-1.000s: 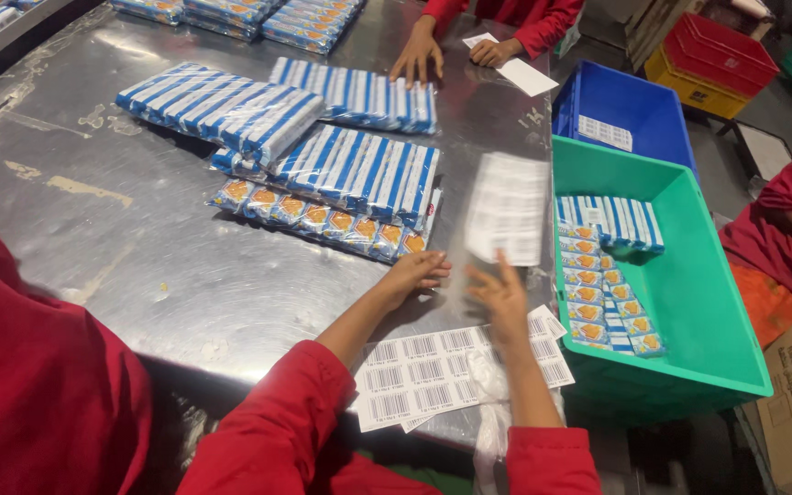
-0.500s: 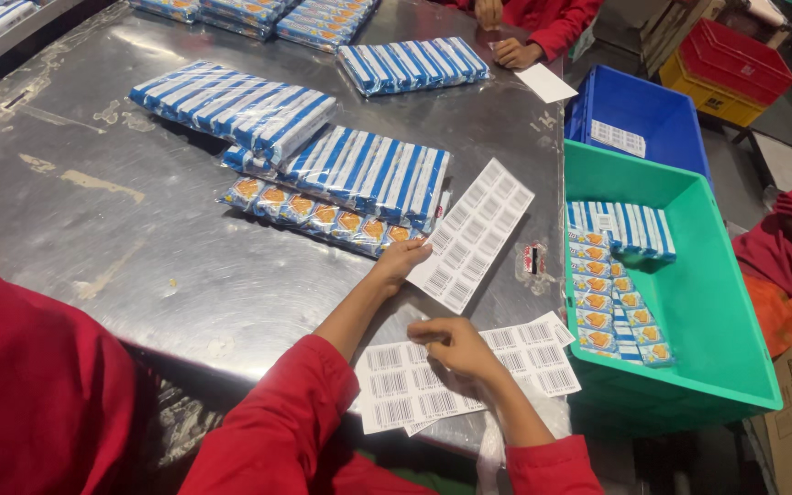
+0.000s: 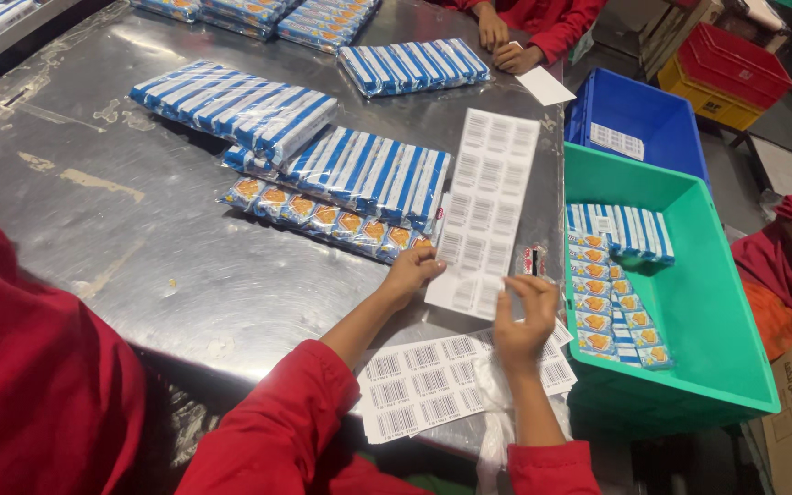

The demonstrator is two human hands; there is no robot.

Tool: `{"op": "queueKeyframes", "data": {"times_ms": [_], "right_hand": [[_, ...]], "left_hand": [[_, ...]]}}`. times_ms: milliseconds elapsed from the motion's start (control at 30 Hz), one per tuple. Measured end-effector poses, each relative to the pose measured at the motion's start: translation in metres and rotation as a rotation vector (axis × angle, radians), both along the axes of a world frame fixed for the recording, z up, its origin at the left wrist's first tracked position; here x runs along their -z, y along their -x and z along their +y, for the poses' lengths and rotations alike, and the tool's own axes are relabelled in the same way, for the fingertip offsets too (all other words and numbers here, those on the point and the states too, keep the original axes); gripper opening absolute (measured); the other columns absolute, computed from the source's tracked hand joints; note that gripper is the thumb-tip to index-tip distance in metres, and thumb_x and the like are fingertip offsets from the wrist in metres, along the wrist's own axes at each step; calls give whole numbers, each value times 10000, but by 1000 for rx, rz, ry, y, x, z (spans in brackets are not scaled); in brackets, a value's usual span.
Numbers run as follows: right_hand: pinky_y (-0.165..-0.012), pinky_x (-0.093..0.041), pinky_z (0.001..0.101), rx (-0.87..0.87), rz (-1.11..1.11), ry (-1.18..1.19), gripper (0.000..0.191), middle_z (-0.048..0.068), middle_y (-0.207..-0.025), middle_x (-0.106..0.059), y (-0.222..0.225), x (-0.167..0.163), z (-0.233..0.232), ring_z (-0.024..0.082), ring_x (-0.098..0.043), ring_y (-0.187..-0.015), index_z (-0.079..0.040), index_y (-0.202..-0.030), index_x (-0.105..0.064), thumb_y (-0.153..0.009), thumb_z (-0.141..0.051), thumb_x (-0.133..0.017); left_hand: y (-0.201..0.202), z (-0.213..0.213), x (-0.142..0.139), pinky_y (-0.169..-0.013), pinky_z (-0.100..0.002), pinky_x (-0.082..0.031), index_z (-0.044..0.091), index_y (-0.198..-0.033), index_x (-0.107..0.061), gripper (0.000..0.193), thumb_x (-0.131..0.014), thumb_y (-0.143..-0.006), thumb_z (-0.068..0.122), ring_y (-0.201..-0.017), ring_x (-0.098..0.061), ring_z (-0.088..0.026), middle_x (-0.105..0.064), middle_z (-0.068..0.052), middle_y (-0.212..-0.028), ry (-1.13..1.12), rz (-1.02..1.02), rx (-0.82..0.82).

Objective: The person peels barcode labels from a sheet and applies them to stacks of packaged goods on a metal table. They then place the labeled stacks into a green bin.

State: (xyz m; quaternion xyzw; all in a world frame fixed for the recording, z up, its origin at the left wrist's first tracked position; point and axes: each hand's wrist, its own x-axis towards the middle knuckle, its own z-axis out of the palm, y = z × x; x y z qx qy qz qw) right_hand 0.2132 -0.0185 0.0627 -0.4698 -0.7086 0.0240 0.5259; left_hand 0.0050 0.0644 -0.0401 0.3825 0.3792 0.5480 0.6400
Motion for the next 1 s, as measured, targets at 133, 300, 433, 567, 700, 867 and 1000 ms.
{"op": "queueKeyframes", "data": {"times_ms": [133, 300, 433, 567, 700, 867, 1000], "right_hand": [[-1056, -453, 451, -158, -195, -30, 307, 92, -1221, -640, 21, -9, 2, 331, -573, -1208, -107, -1072, -742, -767, -89, -779], [-990, -490, 440, -159, -215, 147, 362, 115, -1247, -644, 24, -9, 4, 332, -591, -1167, -106, -1128, -736, -776, -156, -804], [-904, -528, 404, -124, -177, 301, 377, 93, -1165, -664, 22, -5, 2, 297, -641, -1099, -133, -1146, -738, -781, -193, -811], [-913, -537, 391, -94, -217, 424, 378, 70, -1140, -676, 23, 0, 2, 272, -650, -1089, -172, -1158, -745, -791, -234, -817], [-1004, -470, 433, -71, -329, 405, 566, 133, -1265, -593, 19, 6, 6, 339, -529, -1218, -144, -1239, -705, -704, -237, -866], [-1081, -397, 498, -90, -346, 419, 819, 175, -1416, -475, 21, 24, 16, 378, -429, -1317, -113, -1400, -550, -681, -332, -877], [-1166, -242, 631, -57, -472, 271, 874, 179, -1570, -384, 22, 33, 20, 417, -305, -1478, -143, -1539, -451, -806, -439, -824]], "left_hand": [[-12, -10, -6, -751, -233, -555, -6, -1167, -713, 253, -704, -927, 75, -856, -676, -83, -751, -27, -986, -37, 5, 74], [-10, -23, -18, -676, -226, -516, 12, -1303, -647, 431, -680, -873, 2, -834, -645, -74, -734, -7, -995, -33, 96, 164], [-12, -23, -15, -687, -220, -550, 7, -1335, -592, 549, -650, -796, -79, -829, -677, -86, -735, -32, -1005, -26, 33, 172], [-15, -19, 2, -659, -230, -514, -48, -1263, -658, 401, -691, -863, -44, -778, -642, -101, -732, -100, -991, -41, 210, 108], [-14, -15, 14, -689, -253, -550, -55, -1197, -669, 285, -646, -924, 26, -801, -685, -126, -723, -104, -987, 19, 207, 125], [-15, -17, 10, -694, -289, -544, -6, -1220, -591, 266, -598, -970, 88, -821, -675, -158, -690, -119, -972, 101, 158, 118], [-16, -16, 10, -790, -305, -576, -24, -1279, -594, 374, -643, -909, 10, -909, -709, -191, -711, -147, -1078, 107, 45, 156]]}}
